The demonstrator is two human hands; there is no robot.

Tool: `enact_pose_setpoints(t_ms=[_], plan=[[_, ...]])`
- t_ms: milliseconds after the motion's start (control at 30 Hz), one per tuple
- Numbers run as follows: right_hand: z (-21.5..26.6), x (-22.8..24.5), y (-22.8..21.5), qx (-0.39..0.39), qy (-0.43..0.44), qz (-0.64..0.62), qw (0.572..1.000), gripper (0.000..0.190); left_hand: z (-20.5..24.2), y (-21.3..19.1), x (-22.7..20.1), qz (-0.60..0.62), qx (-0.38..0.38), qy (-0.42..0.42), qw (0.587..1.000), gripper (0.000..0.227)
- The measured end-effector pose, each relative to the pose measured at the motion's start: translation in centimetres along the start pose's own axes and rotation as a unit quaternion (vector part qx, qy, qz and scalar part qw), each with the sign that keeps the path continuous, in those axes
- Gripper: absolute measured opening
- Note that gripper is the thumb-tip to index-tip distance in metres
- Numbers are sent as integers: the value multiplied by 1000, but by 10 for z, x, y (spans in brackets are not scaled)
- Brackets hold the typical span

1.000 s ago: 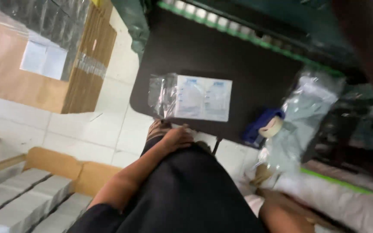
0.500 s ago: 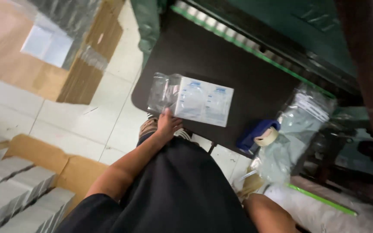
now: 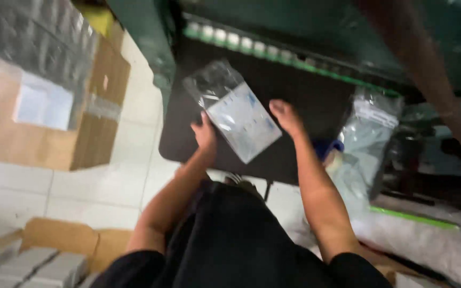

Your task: The person places a white box into a clear plastic bag on a table, then retrieves another white box from a stack on the floor and places it on the table. They continue to handle the boxes and plastic bags, preparing them for packing.

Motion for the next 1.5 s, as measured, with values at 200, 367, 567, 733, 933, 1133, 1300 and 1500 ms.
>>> enact_pose_setpoints(t_ms=[200, 367, 567, 733, 933, 1133, 1300, 1500], plan=[[29, -25, 52, 151, 82, -215, 961, 66, 108, -14, -67, 125, 120, -36, 984, 94], [179, 28, 51, 131, 183, -254, 941, 71, 63, -38, -26, -4, 266, 38, 963, 80], [184, -30, 128, 128, 291, -416, 852, 92, 45, -55, 40, -79, 329, 110, 934, 69], [176, -59, 152, 131, 303, -435, 837, 101, 37, -58, 36, -55, 338, 50, 938, 79], [178, -23, 117, 139, 269, -357, 884, 103, 44, -64, 10, -219, 383, 189, 877, 58], [155, 84, 45, -57, -48, 70, 995, 64, 70, -13, -115, -297, 168, 558, 756, 44], [73, 83, 93, -27, -110, 243, 963, 79, -6, 50, -114, -574, 203, 405, 682, 64], [58, 80, 118, -132, -125, 252, 951, 76, -92, 71, -100, -433, 151, 324, 828, 34]])
Point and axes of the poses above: each hand's wrist, its own z-axis away from the middle knuckle, its own y-axis out of the palm, x = y × z, the point moved 4 cm from there along -z, towards the middle knuckle, and after that the axes turned 15 degrees about y, right-handed, at the moved point
